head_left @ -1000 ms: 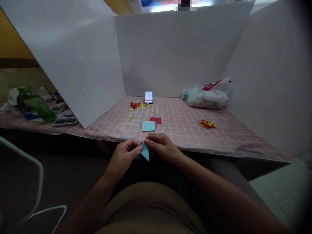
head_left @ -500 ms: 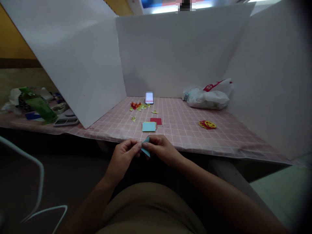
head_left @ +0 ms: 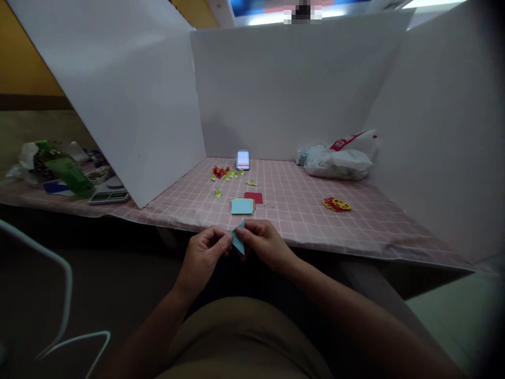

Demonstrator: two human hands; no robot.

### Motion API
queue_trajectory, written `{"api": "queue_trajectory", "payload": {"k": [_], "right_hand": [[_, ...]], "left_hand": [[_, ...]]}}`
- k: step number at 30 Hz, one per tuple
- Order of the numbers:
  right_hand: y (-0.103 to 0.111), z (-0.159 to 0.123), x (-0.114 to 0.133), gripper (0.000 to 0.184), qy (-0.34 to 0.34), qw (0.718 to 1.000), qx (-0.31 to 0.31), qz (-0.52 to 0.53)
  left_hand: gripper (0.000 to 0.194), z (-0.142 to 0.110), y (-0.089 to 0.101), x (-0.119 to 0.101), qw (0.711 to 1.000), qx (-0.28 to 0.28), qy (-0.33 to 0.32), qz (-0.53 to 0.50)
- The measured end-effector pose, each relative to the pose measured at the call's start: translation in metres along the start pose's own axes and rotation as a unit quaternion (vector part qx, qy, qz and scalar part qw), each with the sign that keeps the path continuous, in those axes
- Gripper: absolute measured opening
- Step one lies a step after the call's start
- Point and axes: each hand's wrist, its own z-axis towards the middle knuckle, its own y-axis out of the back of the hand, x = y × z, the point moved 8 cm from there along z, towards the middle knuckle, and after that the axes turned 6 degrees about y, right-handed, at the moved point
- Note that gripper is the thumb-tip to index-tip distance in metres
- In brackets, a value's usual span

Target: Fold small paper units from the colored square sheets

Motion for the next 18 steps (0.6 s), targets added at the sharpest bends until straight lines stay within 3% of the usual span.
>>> {"api": "queue_trajectory", "payload": {"k": [4,8,14,18], "right_hand": [[0.001,0.001,0.002,0.03,0.022,1.0,-0.008,-0.02],[0.006,0.003,0.005,0.021,0.048,0.996,-0.033,-0.062],[0.007,0.002,0.01,0.033,0.071,0.992,-0.034,-0.097],[0.001,-0.001,0.007,0.036,0.036,0.998,-0.008,-0.052]], "left_hand": [[0.019,0.0,0.001,0.001,1.0,-0.006,0.003,-0.001],[0.02,0.0,-0.003,0.006,0.999,0.027,0.022,0.007],[0.023,-0.002,-0.005,0.009,0.998,0.046,0.039,0.006],[0.023,-0.001,-0.006,0.007,0.997,0.068,0.028,0.011]]}}
